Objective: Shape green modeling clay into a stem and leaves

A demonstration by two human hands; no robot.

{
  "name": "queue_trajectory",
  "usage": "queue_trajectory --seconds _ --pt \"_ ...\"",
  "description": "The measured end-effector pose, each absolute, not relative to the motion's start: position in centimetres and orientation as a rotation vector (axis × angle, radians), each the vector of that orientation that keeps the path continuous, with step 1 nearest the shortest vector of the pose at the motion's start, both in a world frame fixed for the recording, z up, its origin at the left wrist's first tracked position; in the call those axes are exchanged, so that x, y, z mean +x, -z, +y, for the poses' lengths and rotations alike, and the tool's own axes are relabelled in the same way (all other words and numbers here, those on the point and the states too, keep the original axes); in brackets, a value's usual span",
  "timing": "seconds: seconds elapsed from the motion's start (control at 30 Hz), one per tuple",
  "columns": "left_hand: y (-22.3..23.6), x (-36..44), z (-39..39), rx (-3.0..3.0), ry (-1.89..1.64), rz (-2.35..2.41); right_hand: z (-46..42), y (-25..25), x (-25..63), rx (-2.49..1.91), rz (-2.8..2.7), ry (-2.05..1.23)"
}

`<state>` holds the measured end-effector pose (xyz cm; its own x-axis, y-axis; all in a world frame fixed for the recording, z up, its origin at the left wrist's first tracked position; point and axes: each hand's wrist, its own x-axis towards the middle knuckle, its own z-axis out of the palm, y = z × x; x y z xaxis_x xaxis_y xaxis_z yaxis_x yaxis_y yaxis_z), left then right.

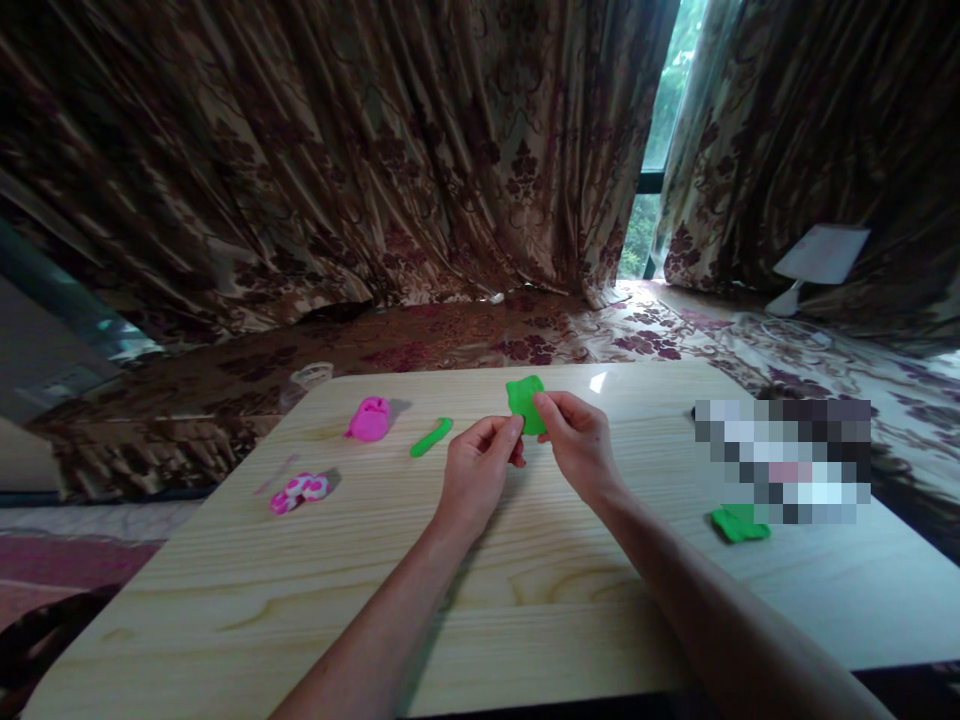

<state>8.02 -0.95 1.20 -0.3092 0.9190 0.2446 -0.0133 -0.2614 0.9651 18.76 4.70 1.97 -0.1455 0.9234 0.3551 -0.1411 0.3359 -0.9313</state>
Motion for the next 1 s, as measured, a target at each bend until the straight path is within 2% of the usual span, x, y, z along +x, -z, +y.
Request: queue_trajectory --seconds 0.4,0.63,1.0 --pt "-1.5 8.2 -0.9 1.177 -1.6 1.264 4.8 -2.1 19.0 -0.764 -1.466 -1.125" --pt "-1.6 7.5 -0.7 0.995 -1.72 1.254 4.9 -2.3 19.0 -0.766 -1.515 -1.279" --pt "-1.8 7.1 -0.7 0.923 -1.739 1.198 4.8 -2.3 19.1 -0.787 -1.567 -1.193"
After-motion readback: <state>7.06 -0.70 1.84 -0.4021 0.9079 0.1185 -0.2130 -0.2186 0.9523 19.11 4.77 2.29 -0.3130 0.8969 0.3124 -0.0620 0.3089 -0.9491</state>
